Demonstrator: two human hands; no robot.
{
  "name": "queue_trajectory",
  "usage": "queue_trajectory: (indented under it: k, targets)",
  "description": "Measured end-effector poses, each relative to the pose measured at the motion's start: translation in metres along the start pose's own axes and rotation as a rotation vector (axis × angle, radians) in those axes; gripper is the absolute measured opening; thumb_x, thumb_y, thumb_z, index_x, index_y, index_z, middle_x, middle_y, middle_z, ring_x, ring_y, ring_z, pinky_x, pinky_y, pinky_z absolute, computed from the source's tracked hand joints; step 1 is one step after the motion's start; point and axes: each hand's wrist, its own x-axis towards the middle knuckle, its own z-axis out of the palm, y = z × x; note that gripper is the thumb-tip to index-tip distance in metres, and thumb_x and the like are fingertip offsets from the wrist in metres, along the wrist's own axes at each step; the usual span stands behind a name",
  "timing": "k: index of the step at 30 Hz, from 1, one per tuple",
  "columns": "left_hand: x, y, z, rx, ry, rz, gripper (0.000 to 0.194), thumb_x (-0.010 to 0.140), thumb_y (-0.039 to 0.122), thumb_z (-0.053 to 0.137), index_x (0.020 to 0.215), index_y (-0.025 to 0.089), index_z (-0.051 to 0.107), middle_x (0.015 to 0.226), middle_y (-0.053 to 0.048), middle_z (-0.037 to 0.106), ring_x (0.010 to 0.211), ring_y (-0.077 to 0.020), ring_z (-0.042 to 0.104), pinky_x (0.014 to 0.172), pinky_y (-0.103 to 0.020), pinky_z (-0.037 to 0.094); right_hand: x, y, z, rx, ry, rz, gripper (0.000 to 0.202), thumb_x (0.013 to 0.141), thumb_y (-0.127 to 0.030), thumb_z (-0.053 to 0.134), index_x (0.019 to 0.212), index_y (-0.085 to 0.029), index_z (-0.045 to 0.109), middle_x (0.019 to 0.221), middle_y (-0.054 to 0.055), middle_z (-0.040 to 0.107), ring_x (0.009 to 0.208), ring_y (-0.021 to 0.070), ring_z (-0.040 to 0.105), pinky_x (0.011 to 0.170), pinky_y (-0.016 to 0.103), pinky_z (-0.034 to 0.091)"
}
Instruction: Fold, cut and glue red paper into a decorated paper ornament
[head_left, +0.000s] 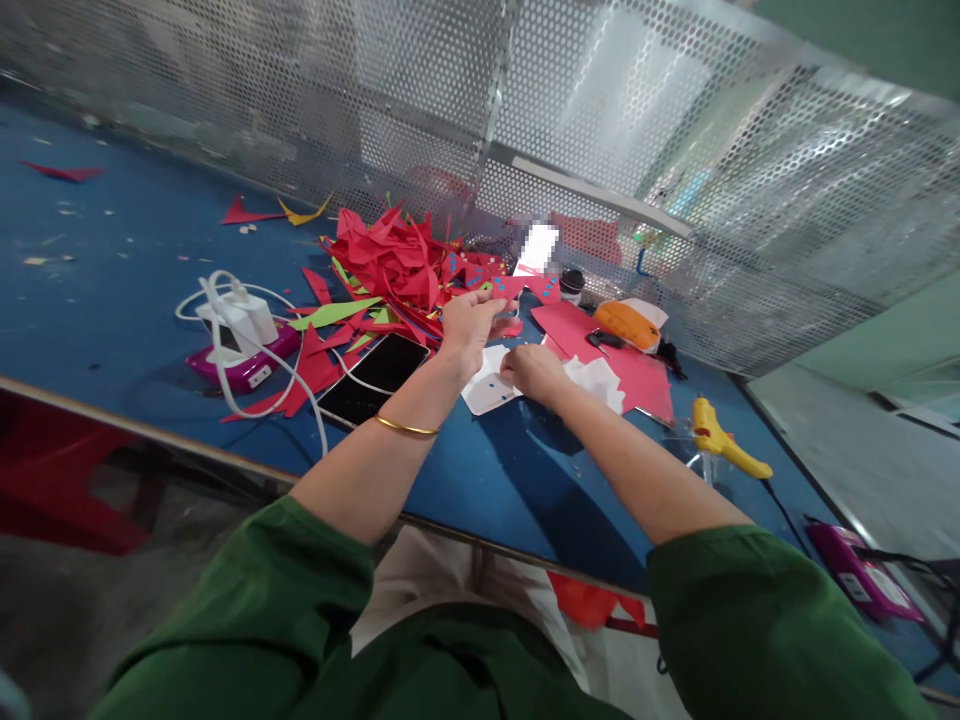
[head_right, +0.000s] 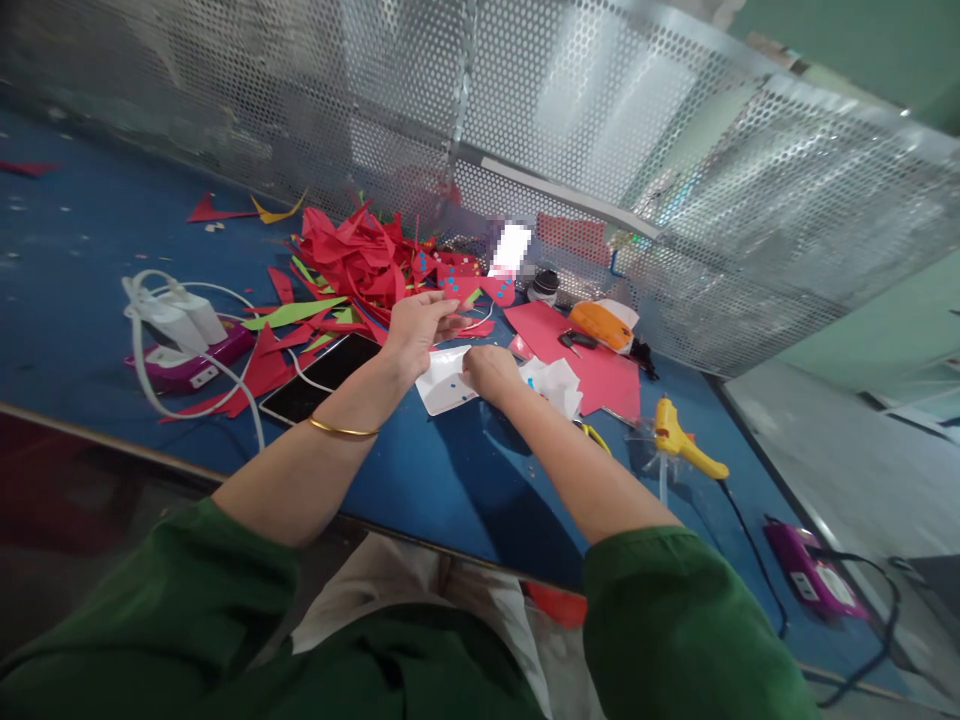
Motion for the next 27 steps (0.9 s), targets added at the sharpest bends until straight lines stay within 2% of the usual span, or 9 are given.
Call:
queue_trajectory:
  k: [4, 13, 27]
  targets:
    - [0.001, -0.001, 0.0, -0.008, -0.004, -0.005, 0.013, 0.087, 0.008, 0.062, 0.097, 0.015, 0.064, 0.083, -0.005, 0.077, 0.07, -0.0142, 0.072, 0.063, -0.024, 0.05, 0.002, 0.002, -0.001, 0.002, -0.005, -0.021, 0.031, 0.092, -0.025, 0.052, 0.109, -0.017, 0.077, 0.102, 0.014, 0.078, 0.098, 0.0251, 0.071, 0.081, 0.029, 0.049]
    - [-0.001, 0.001, 0.001, -0.023, -0.006, -0.011, 0.009, 0.088, 0.006, 0.061, 0.088, 0.016, 0.061, 0.072, -0.001, 0.074, 0.056, -0.0092, 0.066, 0.055, -0.019, 0.046, -0.002, -0.004, 0.008, -0.058, 0.026, -0.066, 0.03, 0.095, -0.022, 0.05, 0.106, -0.012, 0.076, 0.104, 0.019, 0.076, 0.101, 0.0265, 0.071, 0.085, 0.03, 0.05]
    - [0.0, -0.001, 0.002, -0.025, -0.004, -0.039, 0.015, 0.086, 0.003, 0.06, 0.076, 0.015, 0.058, 0.076, -0.005, 0.074, 0.054, -0.0091, 0.064, 0.055, -0.022, 0.045, -0.001, -0.005, 0.013, 0.008, 0.072, -0.003, 0.031, 0.093, -0.016, 0.047, 0.105, -0.01, 0.075, 0.106, 0.021, 0.074, 0.098, 0.0274, 0.071, 0.08, 0.031, 0.05]
